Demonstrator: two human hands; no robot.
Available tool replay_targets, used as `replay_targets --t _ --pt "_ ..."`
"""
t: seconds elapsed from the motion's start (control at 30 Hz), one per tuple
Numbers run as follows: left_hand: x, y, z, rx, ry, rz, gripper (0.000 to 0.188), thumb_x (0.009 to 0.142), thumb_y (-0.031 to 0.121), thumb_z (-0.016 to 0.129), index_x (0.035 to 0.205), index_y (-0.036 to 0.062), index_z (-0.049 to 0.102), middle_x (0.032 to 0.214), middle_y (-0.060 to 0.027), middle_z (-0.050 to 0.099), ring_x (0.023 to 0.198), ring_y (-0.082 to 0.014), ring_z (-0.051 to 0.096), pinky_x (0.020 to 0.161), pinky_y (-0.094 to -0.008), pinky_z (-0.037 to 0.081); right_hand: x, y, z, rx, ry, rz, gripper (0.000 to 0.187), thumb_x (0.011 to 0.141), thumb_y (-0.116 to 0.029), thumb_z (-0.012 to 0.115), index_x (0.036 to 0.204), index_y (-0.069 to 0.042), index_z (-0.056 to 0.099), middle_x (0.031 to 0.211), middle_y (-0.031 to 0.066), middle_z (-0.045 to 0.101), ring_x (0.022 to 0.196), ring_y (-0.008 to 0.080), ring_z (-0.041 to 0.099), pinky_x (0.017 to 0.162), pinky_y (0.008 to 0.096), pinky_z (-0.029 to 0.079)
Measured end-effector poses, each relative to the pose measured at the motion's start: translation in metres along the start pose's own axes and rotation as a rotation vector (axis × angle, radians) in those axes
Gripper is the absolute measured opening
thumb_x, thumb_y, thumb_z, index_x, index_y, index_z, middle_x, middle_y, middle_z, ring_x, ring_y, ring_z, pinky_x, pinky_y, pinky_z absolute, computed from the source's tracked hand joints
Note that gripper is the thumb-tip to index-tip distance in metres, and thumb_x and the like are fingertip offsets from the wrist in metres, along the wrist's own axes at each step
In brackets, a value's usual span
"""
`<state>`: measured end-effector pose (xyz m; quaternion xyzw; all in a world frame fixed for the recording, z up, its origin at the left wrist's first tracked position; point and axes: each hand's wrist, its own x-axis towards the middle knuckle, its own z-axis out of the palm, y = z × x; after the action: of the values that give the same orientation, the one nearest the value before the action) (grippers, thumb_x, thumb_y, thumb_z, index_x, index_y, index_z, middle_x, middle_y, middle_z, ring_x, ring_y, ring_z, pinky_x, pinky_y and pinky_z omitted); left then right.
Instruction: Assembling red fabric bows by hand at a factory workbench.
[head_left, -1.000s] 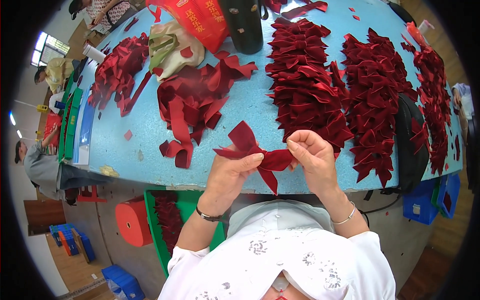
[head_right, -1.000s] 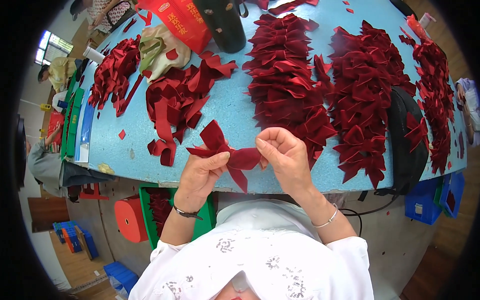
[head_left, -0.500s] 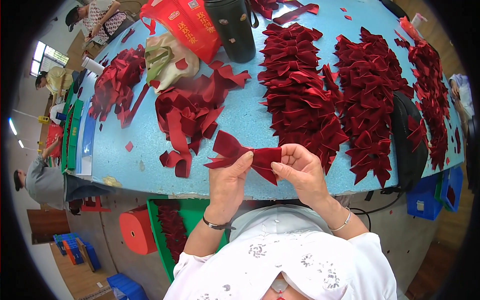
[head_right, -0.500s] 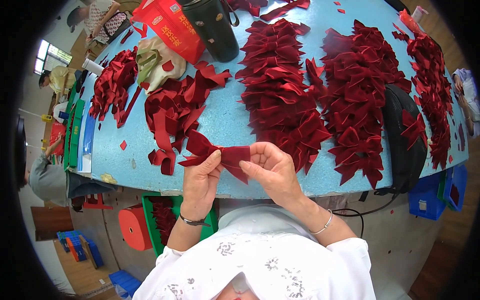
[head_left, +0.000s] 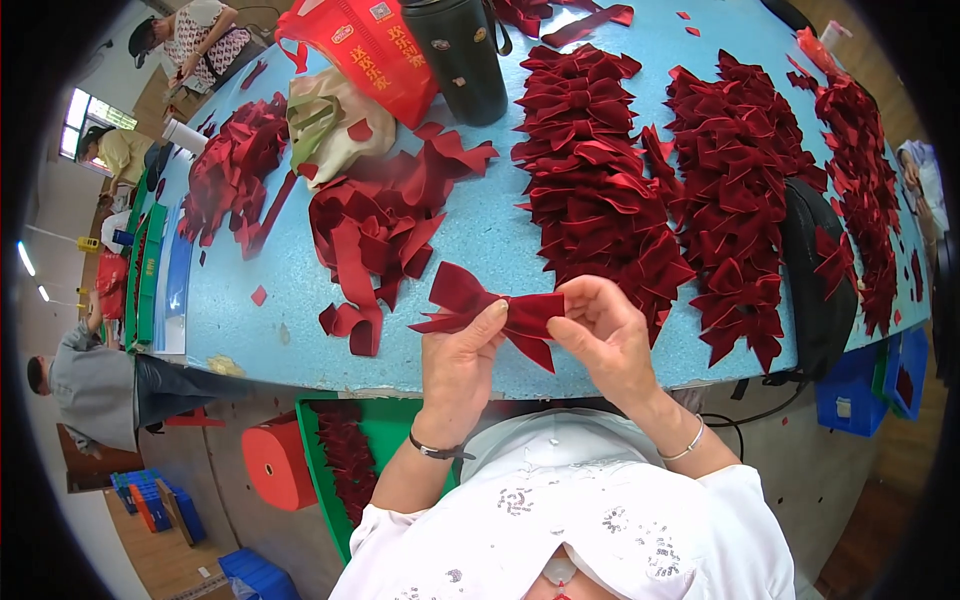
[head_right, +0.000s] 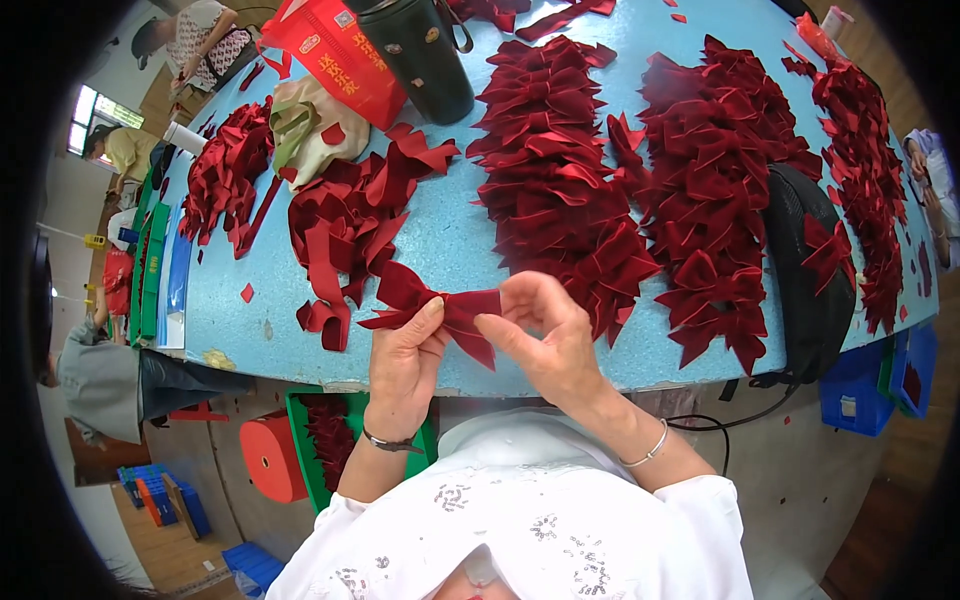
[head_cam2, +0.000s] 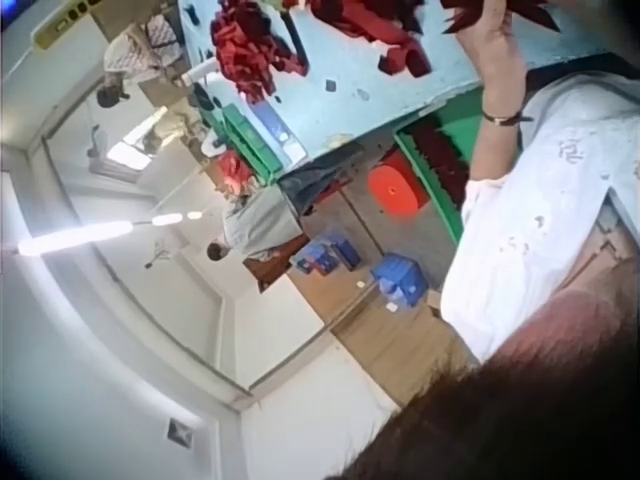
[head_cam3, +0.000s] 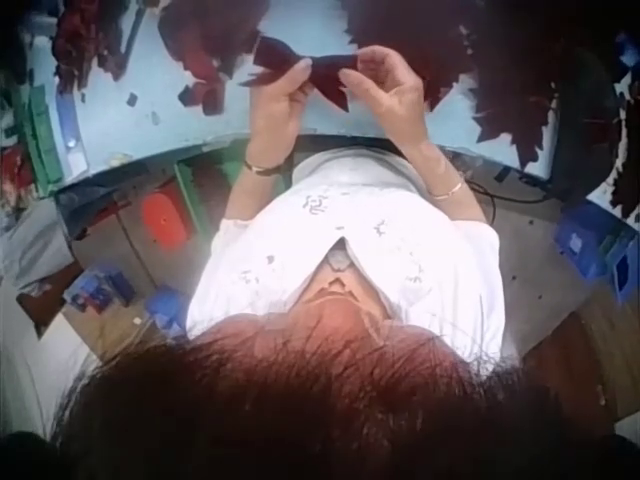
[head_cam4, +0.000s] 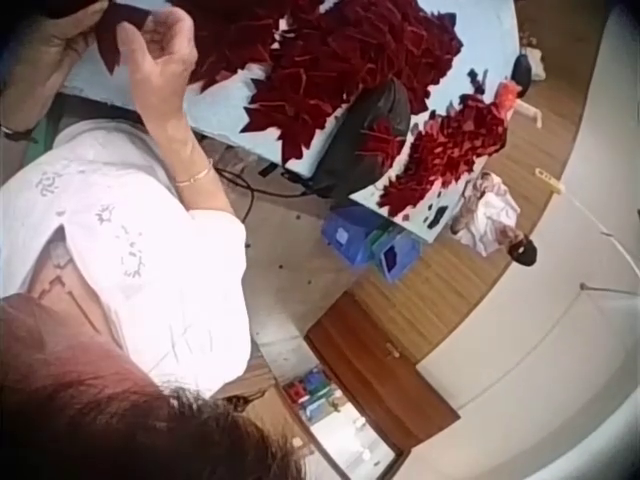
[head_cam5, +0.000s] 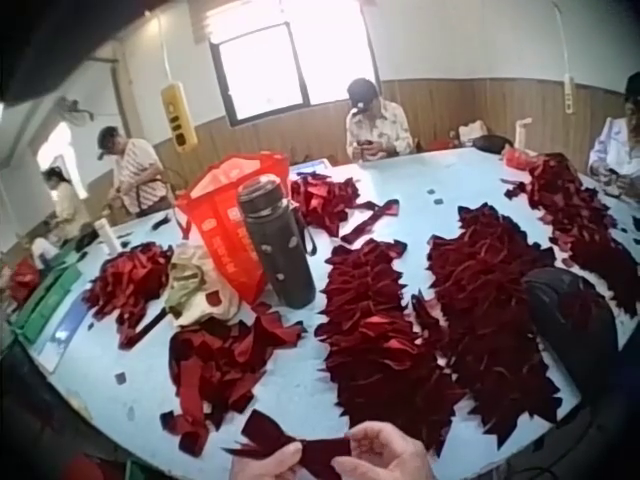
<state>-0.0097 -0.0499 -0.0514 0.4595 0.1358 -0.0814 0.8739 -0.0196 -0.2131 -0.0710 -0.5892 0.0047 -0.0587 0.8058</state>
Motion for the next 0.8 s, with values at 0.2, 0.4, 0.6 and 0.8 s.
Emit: replay_targets --t 0.2,0.4,0.6,0.8 --pt "0.0 -0.008 -0.006 0.017 -0.011 -0.005 0.016 0.085 -0.001 0.069 0.099 0.0049 0.063 0.096 -0.0051 0.067 0.089 -0.0153 0.064 0.082 -0.0311 0.05 0.003 0.004 0.001 -0.116 -0.03 0.097 0.012 0.093 -0.011 0.064 0.094 0.001 0.065 0.072 -0.0014 0.06 0.061 0.0047 0.056 0.054 0.0191 0.047" --pt "0.004 -0.013 -0.017 0.003 -0.058 -0.067 0.016 0.09 0.002 0.063 0.107 0.0004 0.061 0.102 -0.0098 0.067 0.094 -0.019 0.064 0.088 -0.0354 0.052 0.004 0.012 0.001 -0.111 0.033 0.101 0.014 0.094 -0.013 0.063 0.091 0.0 0.067 0.075 -0.0004 0.063 0.058 0.0042 0.057 0.048 0.0187 0.045" --pt "0.006 -0.003 -0.023 -0.032 -0.023 -0.108 0.015 0.09 0.005 0.066 0.104 0.0043 0.062 0.104 -0.0081 0.067 0.095 -0.0188 0.064 0.087 -0.0354 0.051 0.006 0.003 0.0 -0.048 -0.116 0.08 0.021 0.097 -0.017 0.058 0.102 0.003 0.063 0.089 0.005 0.067 0.072 0.0096 0.064 0.061 0.0248 0.052" --pt "0.003 -0.001 -0.029 -0.176 -0.07 -0.078 0.017 0.093 0.01 0.063 0.108 0.0032 0.062 0.11 -0.0106 0.066 0.103 -0.0211 0.062 0.097 -0.0387 0.047 0.002 0.003 -0.007 0.021 -0.213 0.295 0.028 0.098 -0.02 0.056 0.113 0.004 0.058 0.099 0.0098 0.067 0.085 0.0165 0.067 0.077 0.0322 0.056"
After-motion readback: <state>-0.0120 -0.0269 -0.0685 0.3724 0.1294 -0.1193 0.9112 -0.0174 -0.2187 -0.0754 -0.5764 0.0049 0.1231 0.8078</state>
